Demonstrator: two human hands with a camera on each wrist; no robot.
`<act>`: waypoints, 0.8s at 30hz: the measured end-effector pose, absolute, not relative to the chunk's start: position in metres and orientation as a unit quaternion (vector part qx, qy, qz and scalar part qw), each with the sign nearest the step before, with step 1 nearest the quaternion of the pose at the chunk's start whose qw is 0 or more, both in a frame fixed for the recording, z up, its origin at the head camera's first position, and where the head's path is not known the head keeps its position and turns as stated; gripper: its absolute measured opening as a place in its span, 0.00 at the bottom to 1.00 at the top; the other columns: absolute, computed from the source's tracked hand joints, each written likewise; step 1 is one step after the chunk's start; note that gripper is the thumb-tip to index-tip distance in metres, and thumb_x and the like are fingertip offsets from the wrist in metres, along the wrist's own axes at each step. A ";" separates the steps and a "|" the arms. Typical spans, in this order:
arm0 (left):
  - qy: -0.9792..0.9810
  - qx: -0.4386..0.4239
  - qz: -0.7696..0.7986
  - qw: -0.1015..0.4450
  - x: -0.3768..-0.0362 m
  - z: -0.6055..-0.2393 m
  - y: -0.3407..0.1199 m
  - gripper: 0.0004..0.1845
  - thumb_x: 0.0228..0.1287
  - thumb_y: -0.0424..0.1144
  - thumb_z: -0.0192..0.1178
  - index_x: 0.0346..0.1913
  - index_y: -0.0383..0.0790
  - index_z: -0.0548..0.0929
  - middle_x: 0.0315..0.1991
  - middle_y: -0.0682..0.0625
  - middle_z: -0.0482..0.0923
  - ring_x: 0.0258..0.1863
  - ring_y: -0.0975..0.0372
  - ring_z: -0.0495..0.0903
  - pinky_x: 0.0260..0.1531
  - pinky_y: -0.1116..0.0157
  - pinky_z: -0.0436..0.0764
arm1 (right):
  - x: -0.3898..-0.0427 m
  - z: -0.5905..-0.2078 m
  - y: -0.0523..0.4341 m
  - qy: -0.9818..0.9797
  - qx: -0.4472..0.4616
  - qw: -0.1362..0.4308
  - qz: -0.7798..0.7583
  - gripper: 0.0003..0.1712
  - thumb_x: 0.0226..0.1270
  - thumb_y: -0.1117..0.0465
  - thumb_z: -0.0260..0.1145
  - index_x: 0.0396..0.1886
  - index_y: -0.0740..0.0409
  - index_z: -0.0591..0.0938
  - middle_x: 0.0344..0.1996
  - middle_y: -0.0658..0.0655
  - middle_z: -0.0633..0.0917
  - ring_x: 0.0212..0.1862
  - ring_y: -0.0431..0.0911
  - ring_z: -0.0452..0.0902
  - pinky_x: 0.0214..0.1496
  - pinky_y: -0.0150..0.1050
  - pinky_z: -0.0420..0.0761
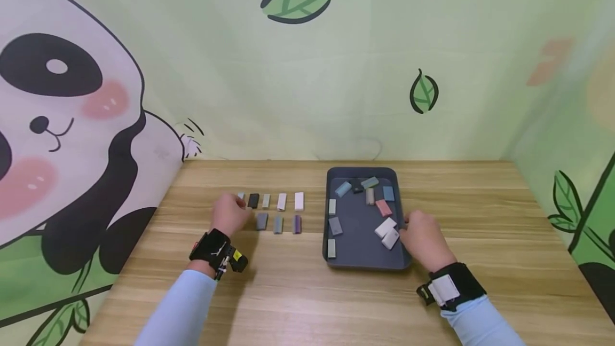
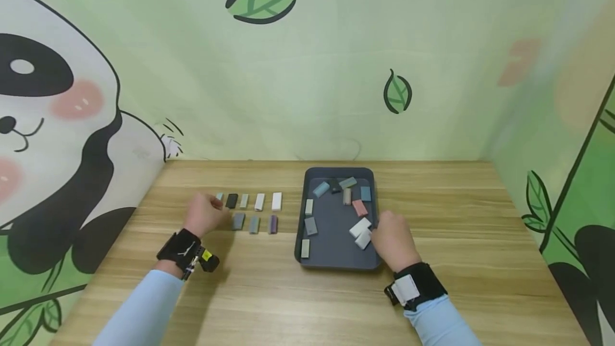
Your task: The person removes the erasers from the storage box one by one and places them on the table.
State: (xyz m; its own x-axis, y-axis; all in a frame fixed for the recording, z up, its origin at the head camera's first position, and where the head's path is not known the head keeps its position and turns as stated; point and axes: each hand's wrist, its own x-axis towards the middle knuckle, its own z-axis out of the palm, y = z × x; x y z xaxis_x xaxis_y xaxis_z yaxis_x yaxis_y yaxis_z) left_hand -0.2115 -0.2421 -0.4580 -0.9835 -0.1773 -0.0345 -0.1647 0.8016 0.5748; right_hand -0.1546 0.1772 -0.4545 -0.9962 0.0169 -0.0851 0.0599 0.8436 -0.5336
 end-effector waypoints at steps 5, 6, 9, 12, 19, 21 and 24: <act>-0.948 0.114 -0.295 -0.023 -0.209 -0.459 -0.241 0.12 0.52 0.39 0.65 0.38 0.34 0.81 0.36 0.41 0.78 0.33 0.54 0.76 0.26 0.65 0.73 | -0.154 -0.452 0.177 0.957 0.025 0.047 -0.284 0.15 0.58 0.68 0.61 0.42 0.73 0.80 0.35 0.67 0.83 0.30 0.48 0.77 0.26 0.38 0.77; -0.950 0.114 -0.290 -0.022 -0.209 -0.460 -0.241 0.12 0.52 0.39 0.64 0.37 0.34 0.81 0.36 0.41 0.78 0.33 0.54 0.76 0.25 0.65 0.73 | -0.154 -0.452 0.176 0.957 0.026 0.047 -0.284 0.15 0.58 0.68 0.61 0.43 0.73 0.80 0.35 0.67 0.83 0.30 0.48 0.77 0.26 0.37 0.77; -0.954 0.110 -0.277 -0.019 -0.209 -0.462 -0.242 0.11 0.52 0.39 0.64 0.35 0.34 0.81 0.35 0.42 0.79 0.32 0.54 0.76 0.24 0.66 0.73 | -0.154 -0.451 0.176 0.957 0.026 0.047 -0.286 0.15 0.58 0.68 0.61 0.43 0.73 0.80 0.35 0.67 0.83 0.30 0.48 0.77 0.26 0.37 0.77; -0.956 0.112 -0.270 -0.017 -0.209 -0.465 -0.243 0.10 0.52 0.39 0.64 0.33 0.35 0.81 0.33 0.42 0.79 0.31 0.55 0.76 0.23 0.66 0.72 | -0.154 -0.451 0.176 0.957 0.027 0.047 -0.285 0.15 0.58 0.68 0.61 0.43 0.74 0.80 0.35 0.67 0.83 0.30 0.48 0.77 0.26 0.38 0.77; -0.959 0.122 -0.254 -0.015 -0.212 -0.459 -0.237 0.08 0.47 0.38 0.64 0.23 0.38 0.77 0.23 0.46 0.74 0.23 0.56 0.72 0.17 0.65 0.67 | -0.155 -0.454 0.177 0.959 0.026 0.037 -0.281 0.15 0.57 0.68 0.62 0.43 0.73 0.80 0.35 0.67 0.83 0.30 0.48 0.77 0.26 0.38 0.77; -0.965 0.122 -0.233 -0.005 -0.214 -0.450 -0.231 0.10 0.48 0.40 0.64 0.28 0.36 0.79 0.26 0.44 0.77 0.24 0.55 0.74 0.16 0.63 0.68 | -0.156 -0.456 0.178 0.959 0.025 0.036 -0.281 0.15 0.57 0.68 0.62 0.42 0.73 0.80 0.35 0.67 0.83 0.30 0.48 0.77 0.26 0.37 0.76; -0.974 0.111 -0.196 0.028 -0.218 -0.433 -0.216 0.20 0.51 0.46 0.63 0.45 0.36 0.80 0.39 0.40 0.81 0.31 0.51 0.79 0.19 0.60 0.72 | -0.156 -0.457 0.178 0.960 0.023 0.034 -0.276 0.14 0.57 0.67 0.62 0.42 0.72 0.81 0.34 0.66 0.83 0.30 0.48 0.77 0.26 0.38 0.76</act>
State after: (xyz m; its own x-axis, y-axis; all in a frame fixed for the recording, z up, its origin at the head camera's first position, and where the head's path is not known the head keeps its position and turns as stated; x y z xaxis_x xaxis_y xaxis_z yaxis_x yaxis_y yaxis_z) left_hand -0.2180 -0.2165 -0.4332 -0.9740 -0.2264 0.0102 -0.2048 0.8985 0.3884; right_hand -0.1562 0.1784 -0.4567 -0.9966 0.0265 -0.0775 0.0636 0.8470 -0.5278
